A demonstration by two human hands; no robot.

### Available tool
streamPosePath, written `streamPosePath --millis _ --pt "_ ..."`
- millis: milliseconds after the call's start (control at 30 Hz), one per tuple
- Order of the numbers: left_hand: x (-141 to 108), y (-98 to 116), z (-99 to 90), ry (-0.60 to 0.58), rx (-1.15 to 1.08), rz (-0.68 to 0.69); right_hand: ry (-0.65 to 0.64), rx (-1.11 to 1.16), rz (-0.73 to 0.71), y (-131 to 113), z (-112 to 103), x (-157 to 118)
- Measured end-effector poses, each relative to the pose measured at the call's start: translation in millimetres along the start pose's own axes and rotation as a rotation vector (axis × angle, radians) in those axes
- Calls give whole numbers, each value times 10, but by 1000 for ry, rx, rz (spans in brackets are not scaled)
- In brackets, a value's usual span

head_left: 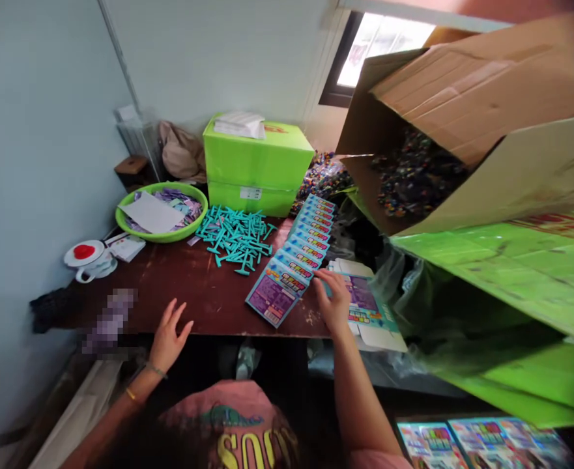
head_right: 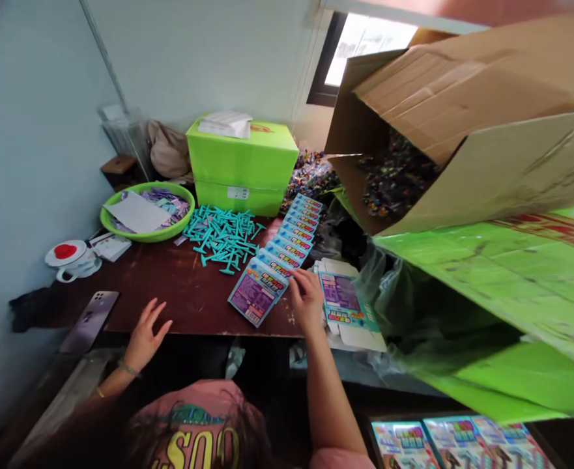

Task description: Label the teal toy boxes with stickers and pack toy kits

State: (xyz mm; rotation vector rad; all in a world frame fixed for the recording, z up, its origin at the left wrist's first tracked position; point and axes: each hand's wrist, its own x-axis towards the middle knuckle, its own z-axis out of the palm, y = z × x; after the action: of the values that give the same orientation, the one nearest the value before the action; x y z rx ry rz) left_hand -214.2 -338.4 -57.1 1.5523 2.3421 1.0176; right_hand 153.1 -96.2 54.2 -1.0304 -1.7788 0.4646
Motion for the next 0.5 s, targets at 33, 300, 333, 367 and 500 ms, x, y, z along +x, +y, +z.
streamPosePath --millis 33,300,333,367,500 --pt "-54 -22 1 -4 9 4 -61 -84 -61 -21 77 -27" --pt "-233 496 602 -220 -49 287 -16 -484 -212 50 475 -240" --pt "-223 566 654 -227 -64 326 -4 -499 -223 38 473 -245" --pt "-212 617 686 -225 -77 356 5 -508 -235 18 461 -251" --pt "-153 596 633 -158 -62 369 16 -446 -317 -127 384 -347"
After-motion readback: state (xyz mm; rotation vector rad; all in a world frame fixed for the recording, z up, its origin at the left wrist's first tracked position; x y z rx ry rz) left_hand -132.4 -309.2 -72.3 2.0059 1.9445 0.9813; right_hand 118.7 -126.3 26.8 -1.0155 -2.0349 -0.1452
